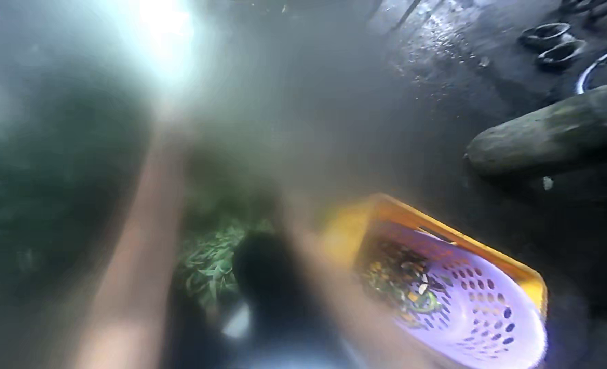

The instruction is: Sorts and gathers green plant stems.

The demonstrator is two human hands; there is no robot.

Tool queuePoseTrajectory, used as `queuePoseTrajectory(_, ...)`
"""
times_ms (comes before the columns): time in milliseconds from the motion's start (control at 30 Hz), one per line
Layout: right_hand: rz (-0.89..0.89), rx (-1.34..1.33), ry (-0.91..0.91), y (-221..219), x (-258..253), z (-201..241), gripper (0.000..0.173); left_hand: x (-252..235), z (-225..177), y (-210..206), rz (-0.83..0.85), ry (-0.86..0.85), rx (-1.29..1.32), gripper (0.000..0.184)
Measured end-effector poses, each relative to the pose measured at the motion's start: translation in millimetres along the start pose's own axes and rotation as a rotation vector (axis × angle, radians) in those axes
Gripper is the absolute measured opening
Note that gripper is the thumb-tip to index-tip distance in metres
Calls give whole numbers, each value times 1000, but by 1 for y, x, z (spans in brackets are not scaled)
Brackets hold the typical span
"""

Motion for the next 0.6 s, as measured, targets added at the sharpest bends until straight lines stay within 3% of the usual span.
queuePoseTrajectory(167,113,-46,-42,-22,-5,-1,47,-10,39,10,55,9,184,23)
queuePoseTrajectory(267,258,-60,-34,-47,6,-11,36,-17,55,19,78,43,113,27)
queuePoseTrajectory(300,314,-113,-6,-54,10,-15,40,-18,56,24,64,58,40,27)
queuePoseTrajectory(367,481,-335,-27,-63,10,-29,63,-17,40,35,-47,61,-210,24)
queuePoseTrajectory(433,539,-541,-158,-66,22,-55,74,-14,20,60,-188,20,-650,19)
queuePoseTrajectory(467,531,-614,-290,-67,32,-73,68,-17,11,81,-227,-23,-921,8)
queuePoseTrajectory(533,468,-582,-572,-82,55,-116,46,-24,4,120,-151,-135,-1408,25)
queuePoseTrajectory(600,390,-351,-648,-110,79,-157,36,-19,22,119,-251,-173,-1715,36)
Point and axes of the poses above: each hand's wrist, its own x-axis away from the middle knuckle, its own y-axis out of the back of the hand, z = x × y, the point moved 4 cm from there along -x, towards the middle knuckle, and after that the axes turned 12 degrees about y, right-handed, at the moved point
